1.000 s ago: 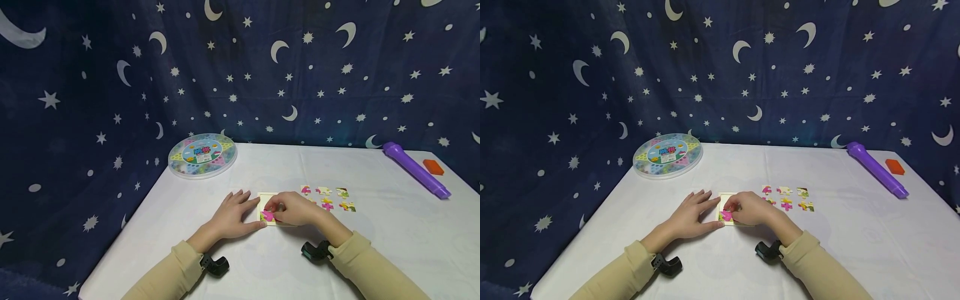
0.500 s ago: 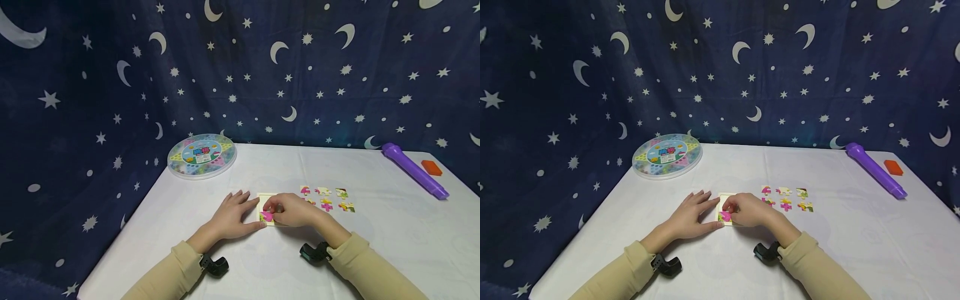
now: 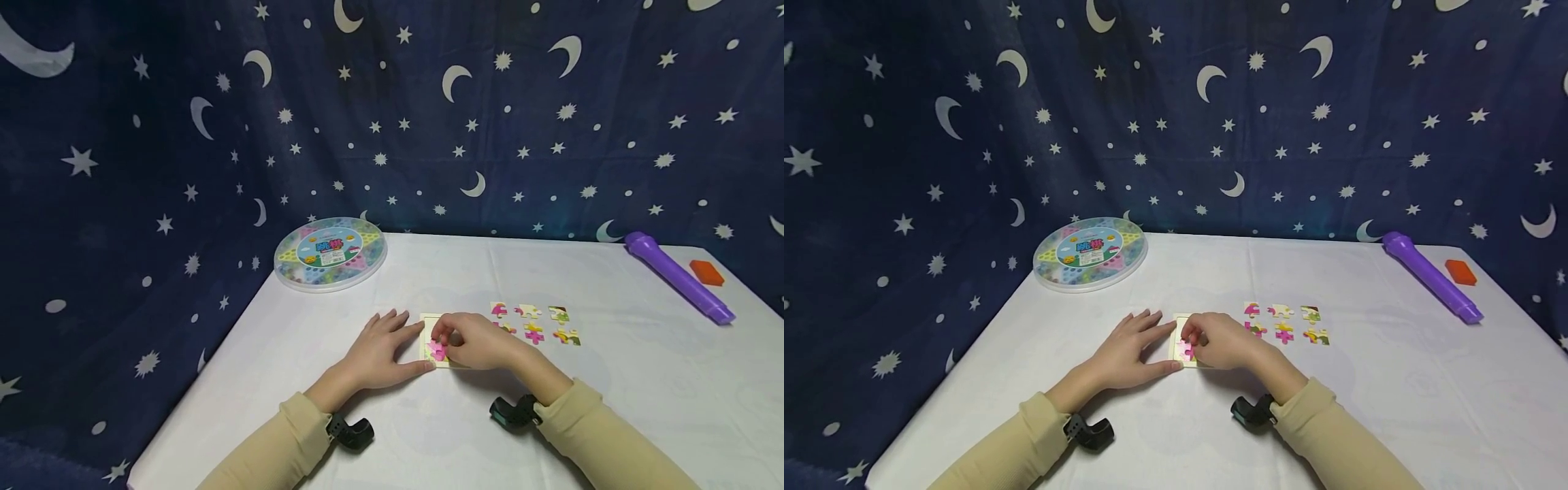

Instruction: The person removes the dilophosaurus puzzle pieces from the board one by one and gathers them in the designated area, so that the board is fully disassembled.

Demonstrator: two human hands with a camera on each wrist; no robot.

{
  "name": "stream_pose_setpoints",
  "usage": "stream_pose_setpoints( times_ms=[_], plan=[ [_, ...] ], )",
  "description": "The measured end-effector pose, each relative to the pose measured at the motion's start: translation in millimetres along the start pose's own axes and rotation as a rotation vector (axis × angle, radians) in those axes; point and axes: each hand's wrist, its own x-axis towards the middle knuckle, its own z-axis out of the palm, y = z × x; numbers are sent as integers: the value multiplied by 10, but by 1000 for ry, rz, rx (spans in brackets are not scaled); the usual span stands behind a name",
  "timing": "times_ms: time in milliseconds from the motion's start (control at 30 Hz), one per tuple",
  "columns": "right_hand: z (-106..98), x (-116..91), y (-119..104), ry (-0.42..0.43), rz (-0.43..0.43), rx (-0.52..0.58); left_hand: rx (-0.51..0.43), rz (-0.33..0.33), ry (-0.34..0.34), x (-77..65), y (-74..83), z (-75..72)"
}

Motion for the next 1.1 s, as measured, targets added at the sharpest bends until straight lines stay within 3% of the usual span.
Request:
stream_pose_setpoints(
  times_ms=[700,1100],
  plan=[
    [-3,-9,42,31,-85,41,15,-9,-2,0,17,-7],
    [-34,-19,29,34,-60,58,20,-9,-3,1,9,-5]
  ],
)
